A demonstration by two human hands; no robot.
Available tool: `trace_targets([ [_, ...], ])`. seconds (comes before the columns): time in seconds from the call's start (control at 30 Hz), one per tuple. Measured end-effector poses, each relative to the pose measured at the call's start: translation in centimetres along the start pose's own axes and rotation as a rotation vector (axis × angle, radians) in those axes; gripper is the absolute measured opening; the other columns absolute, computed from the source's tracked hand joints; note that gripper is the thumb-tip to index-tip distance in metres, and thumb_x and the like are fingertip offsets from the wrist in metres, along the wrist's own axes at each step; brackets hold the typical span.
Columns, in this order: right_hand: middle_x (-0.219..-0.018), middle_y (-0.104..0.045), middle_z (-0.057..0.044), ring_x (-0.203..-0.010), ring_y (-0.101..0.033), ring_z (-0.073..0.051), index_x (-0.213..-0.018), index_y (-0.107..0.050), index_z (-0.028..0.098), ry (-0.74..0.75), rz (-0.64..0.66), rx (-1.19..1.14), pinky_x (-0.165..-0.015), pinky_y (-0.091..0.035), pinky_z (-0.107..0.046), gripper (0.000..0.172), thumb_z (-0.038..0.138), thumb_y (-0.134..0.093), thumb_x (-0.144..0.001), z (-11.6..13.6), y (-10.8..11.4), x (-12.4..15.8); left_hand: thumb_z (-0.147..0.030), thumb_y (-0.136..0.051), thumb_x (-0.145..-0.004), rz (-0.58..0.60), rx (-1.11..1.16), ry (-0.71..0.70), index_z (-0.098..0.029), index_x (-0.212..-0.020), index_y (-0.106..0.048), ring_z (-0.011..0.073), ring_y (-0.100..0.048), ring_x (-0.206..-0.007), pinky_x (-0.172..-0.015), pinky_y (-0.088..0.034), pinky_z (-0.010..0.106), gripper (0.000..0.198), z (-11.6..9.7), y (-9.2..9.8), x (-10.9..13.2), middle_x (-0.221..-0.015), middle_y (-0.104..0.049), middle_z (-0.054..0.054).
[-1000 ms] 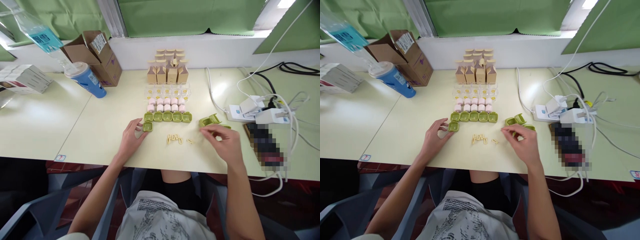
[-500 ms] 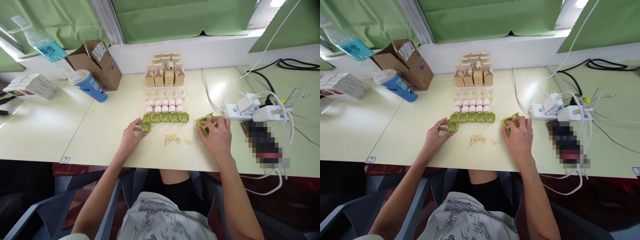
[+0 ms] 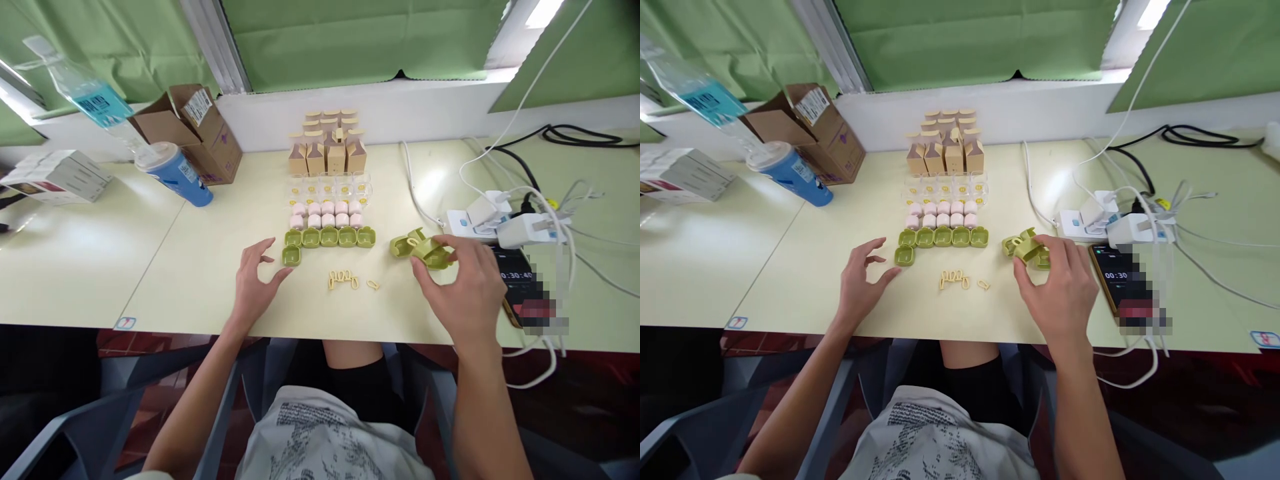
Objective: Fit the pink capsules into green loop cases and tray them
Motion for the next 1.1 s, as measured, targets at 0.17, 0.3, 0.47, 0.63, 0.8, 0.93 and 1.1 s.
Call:
trace_targets([
  [0.17, -0.134, -0.077, -0.007, -0.106, -0.079, -0.021, -0.136, -0.076, 0.031, -0.038, 0.384, -0.906, -0.089, -0.07, -0.036, 0.039, 0.033, -0.086, -0.098, 4.7, -4.0, 1.8, -0.021, -0.08, -0.1, 0.098, 0.302, -0.285, -0.028, -0.142, -0.073, 0.0186, -0.078, -0.099, -0.088, -0.069, 0.035, 0.043, -7.5, -0.6, 2.8, -0.131, -0.073, 0.012],
  [0.3, -0.129, -0.077, -0.007, -0.118, -0.076, -0.021, -0.136, -0.078, 0.034, 0.011, 0.53, -1.052, -0.097, -0.069, -0.035, 0.039, 0.027, -0.085, -0.099, 8.5, -7.3, 3.5, -0.016, -0.082, -0.098, 0.1, 0.383, -0.382, -0.026, -0.137, -0.077, 0.0143, -0.079, -0.089, -0.082, -0.069, 0.028, 0.04, -10.5, -1.0, 4.0, -0.121, -0.078, 0.01],
  [0.47, -0.131, -0.069, -0.007, -0.116, -0.073, -0.021, -0.14, -0.077, 0.036, 0.052, 0.504, -1.03, -0.094, -0.071, -0.036, 0.045, 0.023, -0.086, -0.097, 10.2, -8.3, 4.2, -0.014, -0.087, -0.093, 0.043, 0.349, -0.305, -0.021, -0.113, -0.085, 0.0144, -0.08, -0.088, -0.079, -0.067, 0.023, 0.021, -9.3, -0.8, 3.5, -0.1, -0.083, 0.006],
  [0.63, -0.133, -0.068, -0.006, -0.117, -0.073, -0.021, -0.141, -0.077, 0.039, 0.05, 0.457, -1.006, -0.098, -0.072, -0.038, 0.048, 0.02, -0.085, -0.097, 9.9, -8.0, 4.2, -0.016, -0.088, -0.093, 0.067, 0.42, -0.247, -0.021, -0.106, -0.088, 0.0137, -0.08, -0.083, -0.074, -0.066, 0.021, 0.014, -8.2, -1.3, 2.7, -0.094, -0.085, 0.005],
  [0.8, -0.134, -0.07, -0.007, -0.121, -0.073, -0.025, -0.141, -0.079, 0.039, 0.099, 0.407, -0.96, -0.099, -0.074, -0.044, 0.046, 0.023, -0.085, -0.098, 9.9, -7.1, 4.3, -0.012, -0.079, -0.099, 0.025, 0.574, -0.224, -0.022, -0.099, -0.088, 0.0122, -0.078, -0.07, -0.065, -0.067, 0.022, 0.014, -8.2, -2.0, 3.3, -0.088, -0.085, 0.003],
  [0.93, -0.131, -0.071, -0.007, -0.12, -0.074, -0.025, -0.141, -0.079, 0.039, 0.113, 0.391, -0.97, -0.1, -0.075, -0.046, 0.047, 0.023, -0.085, -0.097, 10.7, -6.7, 5.0, -0.02, -0.083, -0.098, 0.001, 0.607, -0.196, -0.021, -0.09, -0.086, 0.0118, -0.075, -0.064, -0.062, -0.065, 0.023, 0.009, -8.2, -1.8, 3.6, -0.079, -0.082, 0.001],
  [1.1, -0.131, -0.069, -0.006, -0.122, -0.073, -0.025, -0.142, -0.078, 0.04, 0.125, 0.288, -1.015, -0.102, -0.075, -0.048, 0.048, 0.022, -0.084, -0.098, 11.4, -5.9, 5.3, -0.028, -0.088, -0.095, 0.015, 0.654, -0.104, -0.021, -0.091, -0.087, 0.0127, -0.076, -0.062, -0.06, -0.065, 0.024, 0.008, -7.6, -1.4, 3.3, -0.082, -0.082, 0.002],
])
Point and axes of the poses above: each hand's wrist, its own x-axis away from the middle knuckle, its own y-axis out of the back of the hand, z = x × y, the point moved 9 cm from there along -x, towards the middle knuckle
